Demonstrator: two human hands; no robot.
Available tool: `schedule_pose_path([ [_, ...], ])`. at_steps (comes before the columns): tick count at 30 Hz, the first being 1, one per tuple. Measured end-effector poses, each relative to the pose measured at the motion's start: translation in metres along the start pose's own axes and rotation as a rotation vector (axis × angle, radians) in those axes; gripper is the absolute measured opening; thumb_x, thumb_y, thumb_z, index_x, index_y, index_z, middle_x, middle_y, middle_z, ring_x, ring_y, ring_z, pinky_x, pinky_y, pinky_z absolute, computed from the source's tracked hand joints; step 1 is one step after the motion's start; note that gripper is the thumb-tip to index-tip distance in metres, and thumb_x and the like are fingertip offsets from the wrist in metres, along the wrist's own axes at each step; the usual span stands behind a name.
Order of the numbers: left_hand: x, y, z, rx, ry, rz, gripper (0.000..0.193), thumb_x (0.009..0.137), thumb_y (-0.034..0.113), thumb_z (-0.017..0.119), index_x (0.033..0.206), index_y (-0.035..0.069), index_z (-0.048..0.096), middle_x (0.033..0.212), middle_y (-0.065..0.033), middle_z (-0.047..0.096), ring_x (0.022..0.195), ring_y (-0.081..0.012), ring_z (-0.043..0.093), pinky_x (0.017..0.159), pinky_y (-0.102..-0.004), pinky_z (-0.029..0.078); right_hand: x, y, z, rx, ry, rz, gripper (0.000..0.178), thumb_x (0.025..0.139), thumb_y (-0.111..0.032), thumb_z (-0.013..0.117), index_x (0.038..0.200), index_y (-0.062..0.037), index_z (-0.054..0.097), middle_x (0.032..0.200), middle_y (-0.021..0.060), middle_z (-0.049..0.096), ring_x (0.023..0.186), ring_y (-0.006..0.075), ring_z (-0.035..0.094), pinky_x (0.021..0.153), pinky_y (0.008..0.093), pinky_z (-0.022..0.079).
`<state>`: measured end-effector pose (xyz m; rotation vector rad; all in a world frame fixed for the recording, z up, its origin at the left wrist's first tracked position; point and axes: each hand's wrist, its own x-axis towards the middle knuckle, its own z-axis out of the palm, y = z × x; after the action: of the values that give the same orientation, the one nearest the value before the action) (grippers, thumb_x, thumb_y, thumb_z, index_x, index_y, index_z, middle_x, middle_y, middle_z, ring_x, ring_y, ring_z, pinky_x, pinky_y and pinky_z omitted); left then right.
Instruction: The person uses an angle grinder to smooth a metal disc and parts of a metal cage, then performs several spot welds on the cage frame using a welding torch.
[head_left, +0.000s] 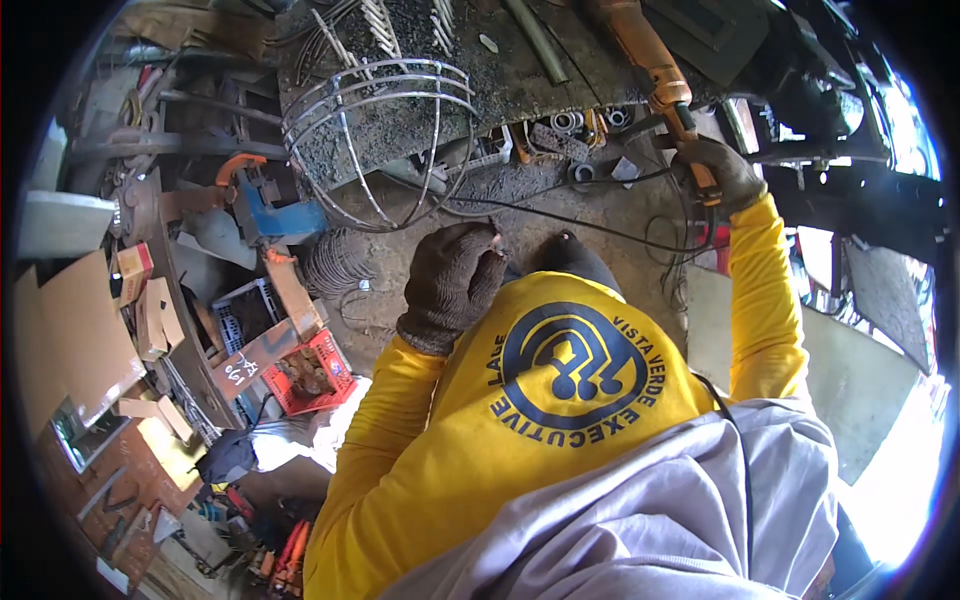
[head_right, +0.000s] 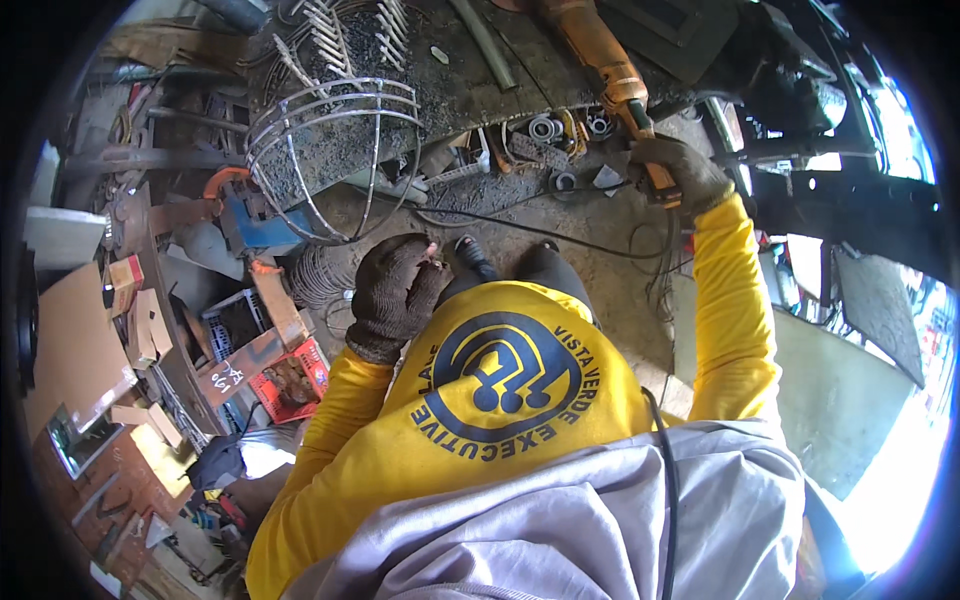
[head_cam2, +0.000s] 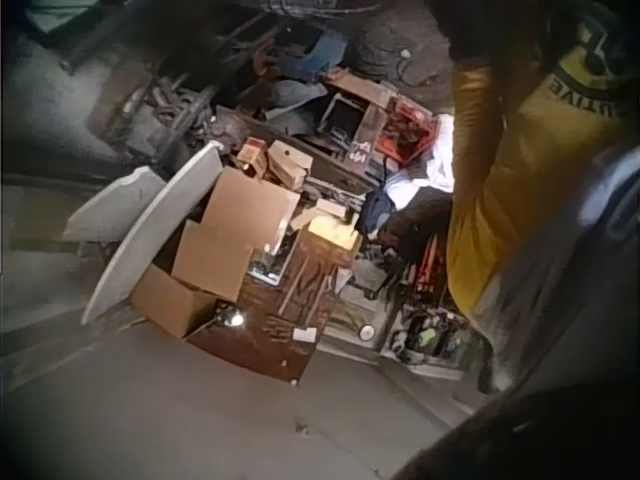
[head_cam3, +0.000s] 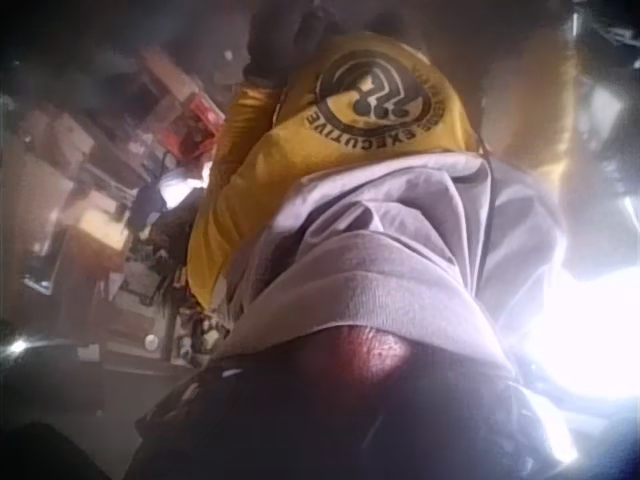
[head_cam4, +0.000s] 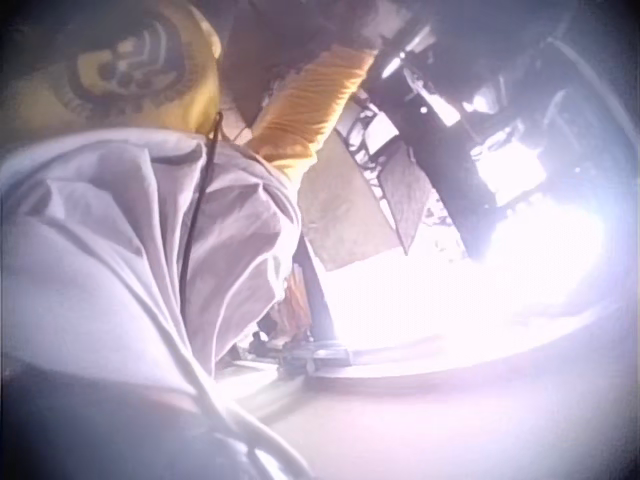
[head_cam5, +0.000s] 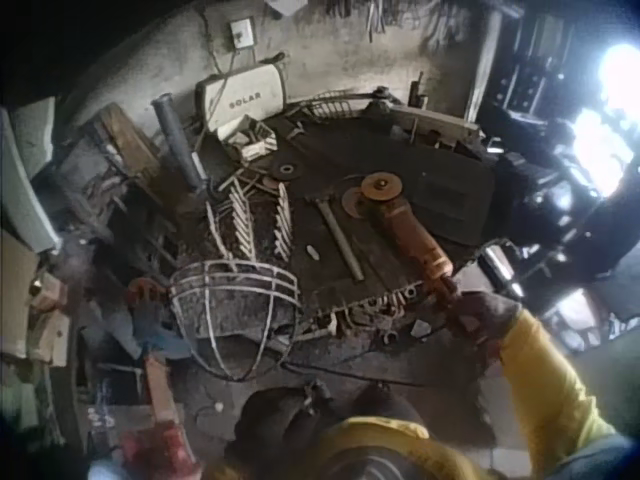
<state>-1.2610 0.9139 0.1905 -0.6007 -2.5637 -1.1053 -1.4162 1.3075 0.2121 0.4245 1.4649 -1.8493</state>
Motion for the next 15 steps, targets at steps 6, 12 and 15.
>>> schedule_pose_path([
  [6,0.033,0.035,0.047,-0.211,0.048,-0.027,0.037,0.083,0.009,0.075,0.116,0.003,0.062,0.096,-0.0139,0.068,0.085,-0.0294,0.068,0.072,-0.0382,0.055,0.009,0.023,0.02,0.448,-0.137,-0.082,0.042,0.089,-0.021,0.064,0.127,-0.0052,0.053,0.086,0.0077,0.067,0.062,0.0145,0.065,0.046,0.0235,0.051],
  [12,0.111,0.087,0.131,-0.516,0.326,-0.329,0.058,0.082,0.022,0.081,0.126,-0.002,0.05,0.106,-0.0146,0.064,0.091,-0.0226,0.067,0.078,-0.0364,0.056,-0.035,0.028,0.019,-0.505,0.162,-0.281,0.034,0.085,-0.012,0.065,0.117,-0.0054,0.055,0.075,0.0059,0.061,0.051,0.0113,0.057,0.043,0.024,0.043],
  [15,0.137,0.113,0.153,-0.856,0.382,-0.534,0.067,0.075,0.028,0.087,0.124,-0.001,0.05,0.107,-0.0139,0.063,0.09,-0.0241,0.065,0.08,-0.038,0.055,-0.078,0.044,0.007,-1.012,0.291,-0.52,0.055,0.078,-0.009,0.072,0.127,0.0025,0.049,0.097,0.0171,0.065,0.085,0.0276,0.068,0.076,0.0365,0.055],
])
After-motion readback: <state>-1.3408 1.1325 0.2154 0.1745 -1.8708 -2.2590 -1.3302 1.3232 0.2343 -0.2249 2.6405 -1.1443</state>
